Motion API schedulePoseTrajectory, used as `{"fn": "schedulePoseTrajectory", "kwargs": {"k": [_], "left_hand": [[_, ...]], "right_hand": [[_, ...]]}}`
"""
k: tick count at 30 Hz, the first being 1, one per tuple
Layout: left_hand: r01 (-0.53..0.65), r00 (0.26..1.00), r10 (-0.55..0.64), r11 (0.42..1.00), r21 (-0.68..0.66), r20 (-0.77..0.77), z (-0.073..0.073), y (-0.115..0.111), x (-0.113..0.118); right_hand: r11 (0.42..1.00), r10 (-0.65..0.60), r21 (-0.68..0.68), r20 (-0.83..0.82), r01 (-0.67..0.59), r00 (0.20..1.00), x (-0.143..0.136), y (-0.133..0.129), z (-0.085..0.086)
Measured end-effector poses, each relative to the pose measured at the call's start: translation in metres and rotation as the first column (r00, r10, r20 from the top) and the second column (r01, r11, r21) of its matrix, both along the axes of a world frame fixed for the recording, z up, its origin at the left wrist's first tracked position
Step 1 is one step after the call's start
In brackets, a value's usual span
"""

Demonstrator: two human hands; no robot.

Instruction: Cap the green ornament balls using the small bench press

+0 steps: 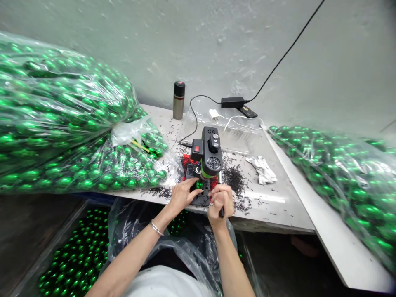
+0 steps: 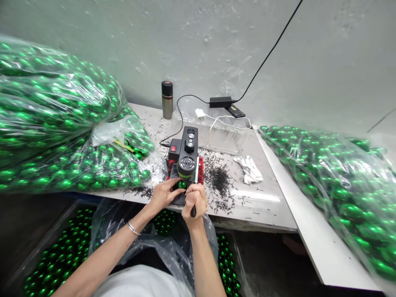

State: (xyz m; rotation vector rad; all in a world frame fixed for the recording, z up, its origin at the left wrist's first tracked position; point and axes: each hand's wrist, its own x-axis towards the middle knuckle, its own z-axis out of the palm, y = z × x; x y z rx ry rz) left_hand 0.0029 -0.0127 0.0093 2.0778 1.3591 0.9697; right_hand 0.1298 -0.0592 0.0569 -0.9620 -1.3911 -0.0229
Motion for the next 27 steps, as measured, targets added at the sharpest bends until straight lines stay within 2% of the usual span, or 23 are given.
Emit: {"fn": "schedulePoseTrajectory", "kwargs": {"k": [4,7,12,18,21,23,25,27], "left_hand": [[0.006,1.000,-0.006,1.000,0.030,0.001,-0.002,0.000,0.000],[0.001,1.000,-0.001,0.999,0.042,-0.005,-0.003,0.000,0.001],[0.003,1.000,-0.002,1.000,0.024,-0.021,0.000,0.000,0.001],[-0.005,0.999,0.002,0.998,-0.068,-0.033,0.008,-0.001,0.001],[0.005,1.000,-0.006,0.995,-0.096,-0.010,0.010,0.002,0.003],[-0.009,1.000,0.010,0.993,-0.116,0.012,0.009,0.003,0.004],[-0.027,0.999,0.032,0.990,-0.140,0.033,0.007,0.000,0.002],[-0.015,0.998,0.022,0.992,-0.126,0.052,0.005,-0.010,-0.003]], "right_hand": [[0.996,-0.018,0.084,0.031,0.016,0.999,0.001,0.006,-0.018],[0.994,-0.024,0.109,0.013,0.022,1.000,0.000,0.011,-0.025],[0.990,-0.051,0.134,0.049,0.044,0.998,0.002,0.013,-0.029],[0.991,-0.022,0.137,0.235,-0.010,0.972,0.009,0.010,-0.029],[0.991,-0.009,0.131,0.195,-0.017,0.981,0.008,0.008,-0.013],[0.997,-0.004,0.082,0.094,-0.004,0.996,0.006,0.006,0.009],[0.999,-0.018,-0.038,-0.032,0.017,0.999,0.003,0.005,0.036],[0.991,-0.025,-0.135,-0.075,0.014,0.997,0.001,0.004,0.059]]}}
